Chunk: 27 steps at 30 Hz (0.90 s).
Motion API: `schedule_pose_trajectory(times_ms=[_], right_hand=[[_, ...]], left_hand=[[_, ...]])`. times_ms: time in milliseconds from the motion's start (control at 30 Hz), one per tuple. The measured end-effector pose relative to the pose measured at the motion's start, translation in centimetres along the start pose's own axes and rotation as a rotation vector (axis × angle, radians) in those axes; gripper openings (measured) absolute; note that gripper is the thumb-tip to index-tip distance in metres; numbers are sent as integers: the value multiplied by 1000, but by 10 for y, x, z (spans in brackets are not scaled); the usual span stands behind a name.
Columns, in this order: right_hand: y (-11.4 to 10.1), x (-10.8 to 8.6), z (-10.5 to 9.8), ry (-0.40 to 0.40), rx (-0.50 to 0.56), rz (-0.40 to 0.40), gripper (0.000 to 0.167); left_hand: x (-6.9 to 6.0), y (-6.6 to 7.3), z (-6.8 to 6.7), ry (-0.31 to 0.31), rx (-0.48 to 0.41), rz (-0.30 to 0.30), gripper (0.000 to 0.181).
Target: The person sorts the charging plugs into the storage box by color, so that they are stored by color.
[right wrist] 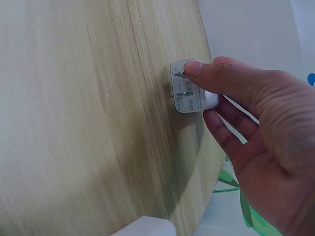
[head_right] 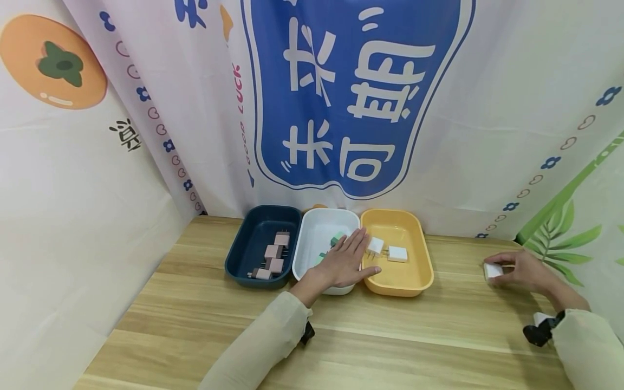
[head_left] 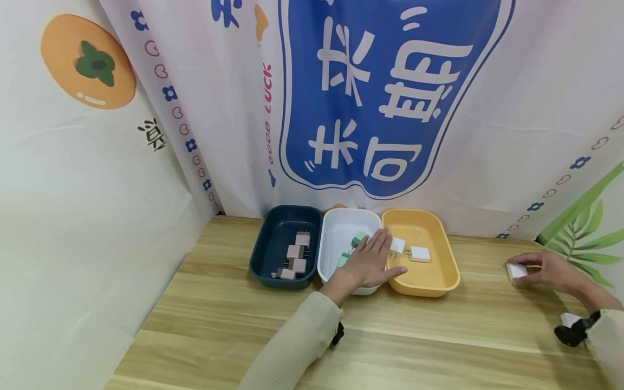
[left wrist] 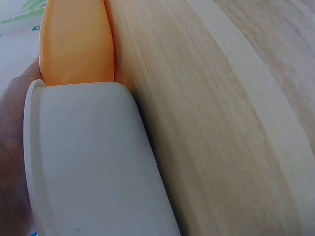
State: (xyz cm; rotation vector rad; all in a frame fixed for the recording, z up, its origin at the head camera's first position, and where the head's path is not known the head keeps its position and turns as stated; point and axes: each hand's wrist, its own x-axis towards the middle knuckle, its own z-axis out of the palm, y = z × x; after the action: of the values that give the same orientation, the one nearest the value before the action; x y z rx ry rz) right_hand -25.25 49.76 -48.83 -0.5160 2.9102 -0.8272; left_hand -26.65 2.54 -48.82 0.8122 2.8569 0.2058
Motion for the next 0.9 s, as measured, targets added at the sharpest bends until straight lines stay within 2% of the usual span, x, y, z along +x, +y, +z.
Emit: schedule_pose_trajectory(times_ms=[167, 600, 900], right_hand=[[-1, -1, 2, 17, -20, -2, 48], [-9, 0, 5, 34, 11, -38, 42], [-25, 7, 2, 20, 32, -7, 44]], left_hand=[[0, 0, 1, 2, 2, 1, 99], [0, 0, 0, 11, 4, -1, 100], [-1, 0, 0, 10, -2, 3, 100]])
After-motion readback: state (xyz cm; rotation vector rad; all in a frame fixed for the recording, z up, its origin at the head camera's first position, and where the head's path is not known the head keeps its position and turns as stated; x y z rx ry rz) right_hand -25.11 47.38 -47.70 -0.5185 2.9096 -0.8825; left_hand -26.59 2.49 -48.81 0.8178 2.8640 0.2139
